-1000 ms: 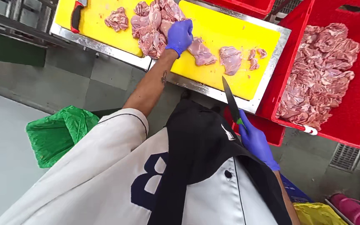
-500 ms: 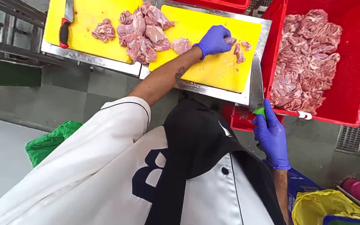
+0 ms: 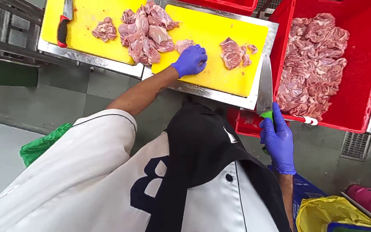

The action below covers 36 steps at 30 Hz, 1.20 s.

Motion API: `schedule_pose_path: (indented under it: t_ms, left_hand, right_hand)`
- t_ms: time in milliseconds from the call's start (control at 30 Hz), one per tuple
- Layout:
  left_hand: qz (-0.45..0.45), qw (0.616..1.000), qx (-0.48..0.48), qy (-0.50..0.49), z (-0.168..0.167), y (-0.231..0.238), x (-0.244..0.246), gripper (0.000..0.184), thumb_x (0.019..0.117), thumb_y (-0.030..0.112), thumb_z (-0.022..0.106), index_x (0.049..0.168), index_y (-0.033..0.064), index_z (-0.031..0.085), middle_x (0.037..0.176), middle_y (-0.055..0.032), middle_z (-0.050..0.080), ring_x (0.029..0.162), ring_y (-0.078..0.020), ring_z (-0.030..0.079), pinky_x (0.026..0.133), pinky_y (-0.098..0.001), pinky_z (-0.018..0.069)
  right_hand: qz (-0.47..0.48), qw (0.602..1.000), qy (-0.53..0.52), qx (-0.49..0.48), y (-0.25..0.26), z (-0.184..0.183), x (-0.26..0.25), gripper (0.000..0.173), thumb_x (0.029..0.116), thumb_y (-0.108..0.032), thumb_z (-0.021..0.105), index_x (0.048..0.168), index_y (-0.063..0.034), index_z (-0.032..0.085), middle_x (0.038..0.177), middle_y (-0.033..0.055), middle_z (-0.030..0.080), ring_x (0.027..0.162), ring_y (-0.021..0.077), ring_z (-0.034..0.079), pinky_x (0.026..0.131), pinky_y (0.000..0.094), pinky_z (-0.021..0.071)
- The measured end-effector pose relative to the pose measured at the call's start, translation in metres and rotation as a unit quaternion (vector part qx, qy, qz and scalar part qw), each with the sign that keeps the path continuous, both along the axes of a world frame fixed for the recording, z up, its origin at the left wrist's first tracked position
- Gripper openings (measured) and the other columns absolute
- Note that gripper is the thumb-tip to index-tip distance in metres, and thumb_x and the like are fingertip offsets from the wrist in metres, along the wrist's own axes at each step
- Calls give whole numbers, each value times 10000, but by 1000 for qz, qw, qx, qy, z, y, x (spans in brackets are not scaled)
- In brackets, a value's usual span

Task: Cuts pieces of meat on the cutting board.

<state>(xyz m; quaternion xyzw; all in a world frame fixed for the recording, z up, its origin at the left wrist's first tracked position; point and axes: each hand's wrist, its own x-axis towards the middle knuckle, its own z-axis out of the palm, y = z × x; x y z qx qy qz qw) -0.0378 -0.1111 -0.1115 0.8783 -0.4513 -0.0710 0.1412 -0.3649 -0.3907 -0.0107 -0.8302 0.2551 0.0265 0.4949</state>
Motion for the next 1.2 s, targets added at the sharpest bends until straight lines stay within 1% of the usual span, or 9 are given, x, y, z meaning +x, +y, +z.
schedule_pose_path:
  t_ms: [67,133,267,367,467,667,833,1033,1200]
  left_hand:
    - [11,998,51,-35,6,32,1,277,948,303,561,934,75,720,1067,-150,708,1122,-390,637,966,-586,479]
    - [43,997,58,-28,18,30,1,276,946,328,590,965,90,730,1066,-143,723,1134,-383,637,1011,-583,446]
    - [28,995,-94,31,7,-45,-15,282,1015,272,587,1203,116,727,1247,-98,705,1254,-301,615,1083,-489,481]
    - [39,992,-119,20,-18,-72,-21,274,1024,235,546,1168,96,733,1246,-105,704,1262,-309,608,1067,-482,489]
    - [45,993,-110,3,-23,-64,-26,275,1036,216,522,1132,82,742,1230,-111,714,1260,-314,615,1068,-480,488]
    - [43,991,-127,-18,-28,-56,-28,282,1036,194,509,1146,101,752,1248,-82,717,1267,-287,619,1063,-461,493]
    - [40,992,-115,-17,-24,-58,-26,286,1030,172,498,1154,100,745,1254,-85,713,1263,-294,621,1054,-473,498]
    - [34,996,-79,-6,-15,-60,-24,291,1027,180,491,1168,95,731,1274,-92,703,1278,-301,609,1059,-477,490]
    - [47,993,-108,22,-19,-53,-16,257,1010,201,534,1122,115,748,1247,-80,715,1260,-289,621,1057,-489,491]
  right_hand:
    - [4,1000,6,4,2,-3,5,524,1078,-208,458,1598,-200,388,822,-4,648,507,77,531,426,255,469]
    - [12,1000,4,8,5,-6,11,523,1078,-220,463,1596,-194,390,855,6,659,520,84,542,443,262,483]
    - [36,999,-6,21,17,-13,39,523,1081,-222,462,1597,-194,385,857,12,663,532,100,558,457,282,501]
    - [62,998,-10,-10,23,-22,60,503,1084,-255,456,1584,-219,413,840,11,665,546,104,560,480,299,501]
    - [98,990,12,-99,30,-34,75,500,1085,-297,433,1582,-257,419,848,33,687,600,138,605,563,365,538]
    - [174,951,74,-245,50,-44,87,519,1083,-282,411,1602,-289,381,993,159,742,878,338,716,806,558,551]
    - [226,921,102,-301,46,-40,107,516,1096,-277,360,1611,-291,351,985,176,728,890,384,714,759,592,549]
    - [208,935,70,-278,67,-47,171,536,1098,-226,382,1620,-294,276,828,224,684,692,450,676,545,622,522]
    - [257,909,135,-298,36,-35,93,528,1097,-275,347,1621,-318,299,920,185,710,826,408,701,709,612,542]
